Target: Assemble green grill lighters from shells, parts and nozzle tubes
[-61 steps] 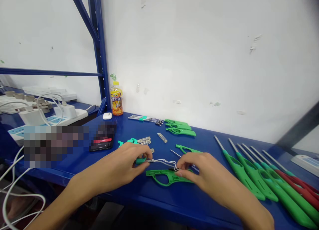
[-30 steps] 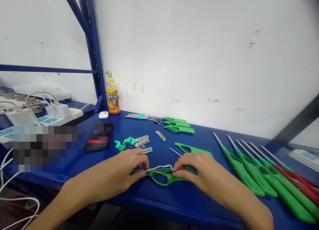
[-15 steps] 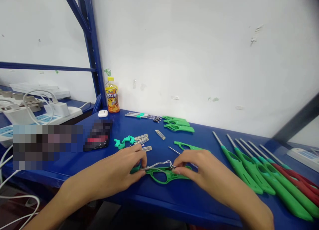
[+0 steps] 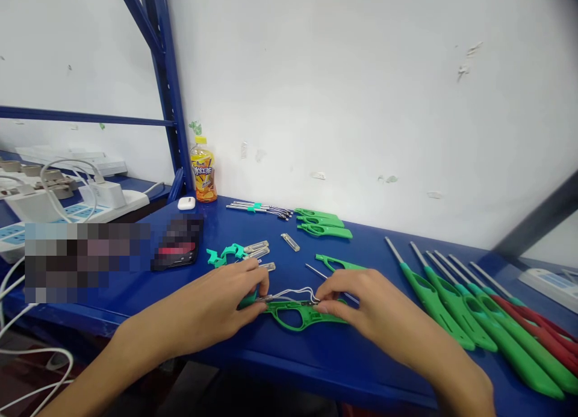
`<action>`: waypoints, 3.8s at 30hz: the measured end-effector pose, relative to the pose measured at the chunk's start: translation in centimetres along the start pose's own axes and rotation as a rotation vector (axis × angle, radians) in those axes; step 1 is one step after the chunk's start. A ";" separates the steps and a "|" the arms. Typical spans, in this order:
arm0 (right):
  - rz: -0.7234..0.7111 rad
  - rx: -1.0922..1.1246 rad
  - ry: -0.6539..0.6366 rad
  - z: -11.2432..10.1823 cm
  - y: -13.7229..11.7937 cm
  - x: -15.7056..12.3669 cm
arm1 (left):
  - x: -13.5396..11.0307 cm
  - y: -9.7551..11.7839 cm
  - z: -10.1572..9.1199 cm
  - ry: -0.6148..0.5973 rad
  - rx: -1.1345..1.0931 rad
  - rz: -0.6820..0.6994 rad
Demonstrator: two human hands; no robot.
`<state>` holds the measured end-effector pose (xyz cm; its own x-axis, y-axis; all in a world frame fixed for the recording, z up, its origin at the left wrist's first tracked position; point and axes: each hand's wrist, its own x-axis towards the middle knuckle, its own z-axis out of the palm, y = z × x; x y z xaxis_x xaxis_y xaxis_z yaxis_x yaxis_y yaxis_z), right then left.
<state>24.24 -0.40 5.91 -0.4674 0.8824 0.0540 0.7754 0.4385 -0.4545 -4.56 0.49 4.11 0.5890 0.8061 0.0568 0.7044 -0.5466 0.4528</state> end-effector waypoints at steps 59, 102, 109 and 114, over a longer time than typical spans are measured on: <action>0.079 0.015 -0.072 0.5 0.2 0.2 | 0.3 -0.5 0.4 -0.015 0.040 0.099; -0.008 -0.037 0.041 -0.4 -0.4 -0.3 | 0.1 0.1 -0.7 0.061 -0.005 0.137; -0.011 -0.040 0.034 -0.4 -0.5 -0.5 | 0.0 0.2 -0.8 0.082 0.005 0.148; 0.000 -0.024 0.033 -0.3 -0.5 -0.4 | 0.3 -0.6 -0.1 0.181 -0.009 0.181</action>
<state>24.18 -0.87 6.39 -0.4536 0.8873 0.0839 0.7855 0.4425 -0.4327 -4.85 1.09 3.92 0.6244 0.7229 0.2959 0.5896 -0.6846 0.4286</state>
